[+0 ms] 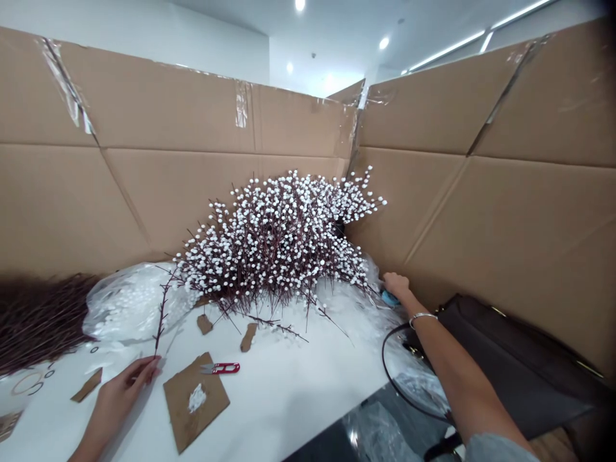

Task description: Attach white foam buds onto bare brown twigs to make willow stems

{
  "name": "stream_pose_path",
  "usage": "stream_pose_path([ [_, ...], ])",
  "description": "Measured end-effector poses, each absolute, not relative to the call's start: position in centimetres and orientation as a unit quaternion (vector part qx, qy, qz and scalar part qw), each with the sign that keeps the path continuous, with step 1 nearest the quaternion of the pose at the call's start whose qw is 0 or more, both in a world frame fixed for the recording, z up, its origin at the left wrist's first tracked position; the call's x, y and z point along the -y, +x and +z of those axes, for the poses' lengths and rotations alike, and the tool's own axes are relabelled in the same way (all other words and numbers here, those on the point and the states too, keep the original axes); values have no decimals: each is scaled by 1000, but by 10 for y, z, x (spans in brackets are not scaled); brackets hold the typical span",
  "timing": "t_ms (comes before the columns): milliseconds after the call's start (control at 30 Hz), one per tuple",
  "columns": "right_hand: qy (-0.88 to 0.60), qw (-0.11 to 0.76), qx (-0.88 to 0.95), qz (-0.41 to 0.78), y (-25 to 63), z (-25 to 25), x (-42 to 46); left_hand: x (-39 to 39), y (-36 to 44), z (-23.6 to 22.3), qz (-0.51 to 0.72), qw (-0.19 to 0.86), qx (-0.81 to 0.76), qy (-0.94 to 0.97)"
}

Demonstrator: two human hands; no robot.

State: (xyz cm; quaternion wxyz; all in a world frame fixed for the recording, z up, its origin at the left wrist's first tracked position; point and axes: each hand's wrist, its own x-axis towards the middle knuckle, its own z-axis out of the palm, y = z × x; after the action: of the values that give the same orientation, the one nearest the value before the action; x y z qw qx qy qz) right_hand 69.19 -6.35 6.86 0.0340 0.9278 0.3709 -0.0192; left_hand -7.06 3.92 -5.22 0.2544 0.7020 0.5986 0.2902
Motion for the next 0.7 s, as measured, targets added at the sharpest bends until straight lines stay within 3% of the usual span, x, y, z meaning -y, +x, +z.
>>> stream_pose_path([
  [367, 928, -81, -349, 98, 724, 174, 54, -37, -67, -46, 294, 245, -607, 696],
  [700, 897, -169, -407, 45, 718, 159, 73, -34, -64, -40, 277, 244, -611, 700],
])
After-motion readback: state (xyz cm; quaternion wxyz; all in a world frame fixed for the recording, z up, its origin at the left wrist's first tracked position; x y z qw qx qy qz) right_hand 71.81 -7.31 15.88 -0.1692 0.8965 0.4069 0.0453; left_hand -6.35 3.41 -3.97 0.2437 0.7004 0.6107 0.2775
